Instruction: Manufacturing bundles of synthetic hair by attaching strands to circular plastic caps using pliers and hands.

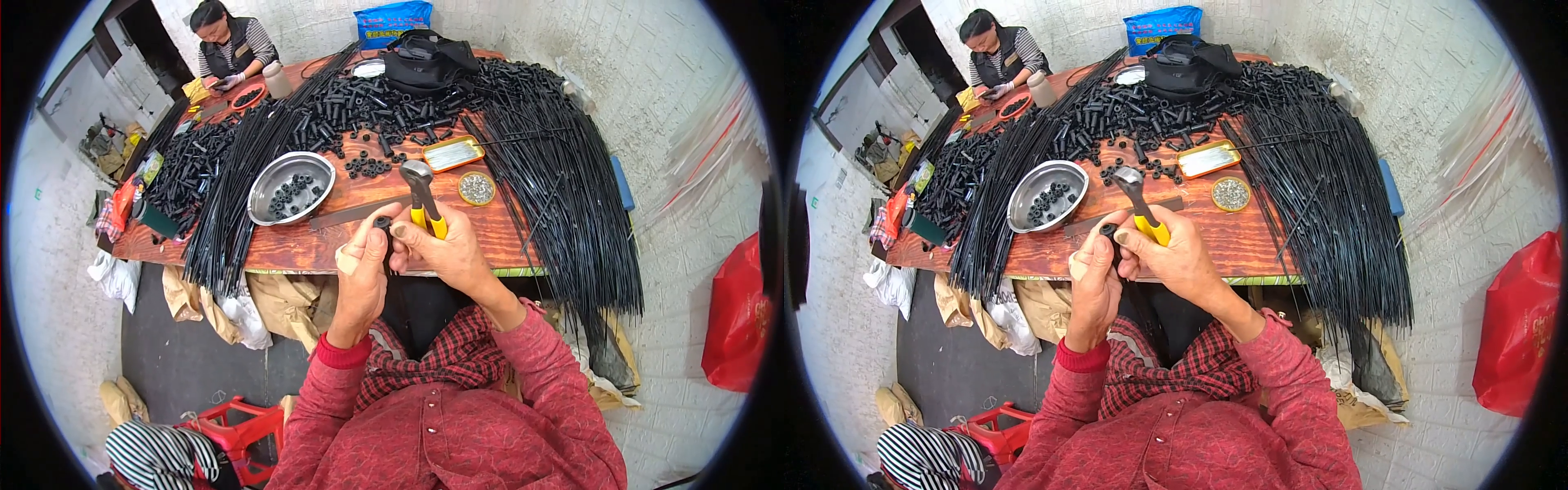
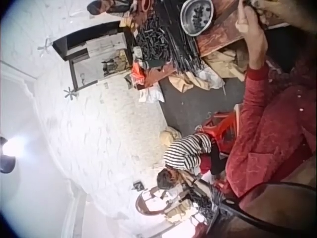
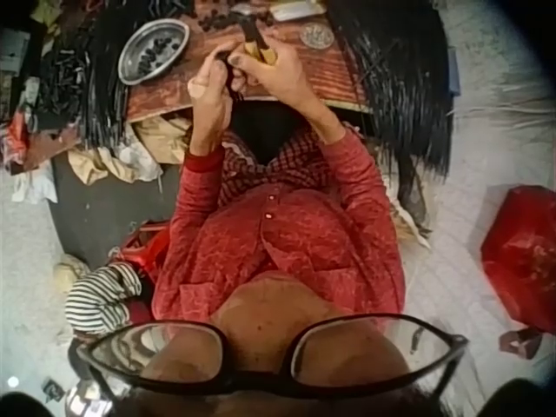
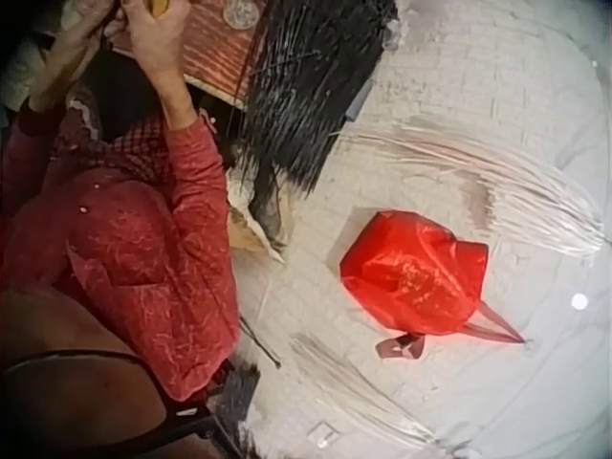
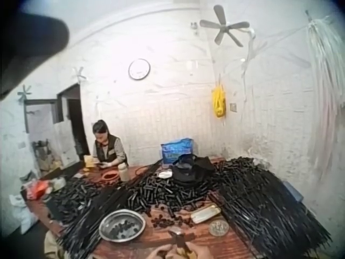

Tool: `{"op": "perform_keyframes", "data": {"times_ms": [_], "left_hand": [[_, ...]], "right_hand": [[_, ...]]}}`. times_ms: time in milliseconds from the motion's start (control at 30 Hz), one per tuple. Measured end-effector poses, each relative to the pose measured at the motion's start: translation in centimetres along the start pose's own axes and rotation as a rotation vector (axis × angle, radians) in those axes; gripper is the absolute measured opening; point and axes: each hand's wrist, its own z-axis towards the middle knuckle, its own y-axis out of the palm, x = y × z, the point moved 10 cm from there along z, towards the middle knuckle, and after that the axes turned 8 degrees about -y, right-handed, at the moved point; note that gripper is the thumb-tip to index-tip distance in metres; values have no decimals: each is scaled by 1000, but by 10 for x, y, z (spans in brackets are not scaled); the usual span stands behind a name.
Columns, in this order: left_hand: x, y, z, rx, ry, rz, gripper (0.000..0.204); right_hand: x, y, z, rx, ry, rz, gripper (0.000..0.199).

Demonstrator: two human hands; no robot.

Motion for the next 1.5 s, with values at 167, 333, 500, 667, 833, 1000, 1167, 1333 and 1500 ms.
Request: {"op": "perform_keyframes", "data": {"times_ms": [167,333,500,667,833,1000,1167,1333,1500], "left_hand": [[-3,1,3,-60,-8,-16,45],[4,-2,6,-56,25,25,45],[4,1,4,-48,11,73,44],[8,4,1,-36,41,181,39],[11,10,-2,-53,77,222,36],[9,10,-5,-31,85,221,36],[6,8,-3,-6,96,226,34],[4,8,-3,28,118,251,34],[4,7,-4,77,114,298,33]], "right_hand": [[-3,-11,-9,-117,114,-69,28],[-10,-19,-27,-408,285,-507,32],[-20,-13,-26,-529,310,-592,22],[-29,-1,-21,-653,283,-646,18],[-38,1,-21,-706,336,-697,19],[-32,-4,-21,-717,438,-604,20],[-24,-7,-28,-737,594,-536,27],[-34,-4,-24,-753,630,-578,29],[-39,-4,-18,-734,611,-709,27]]}}
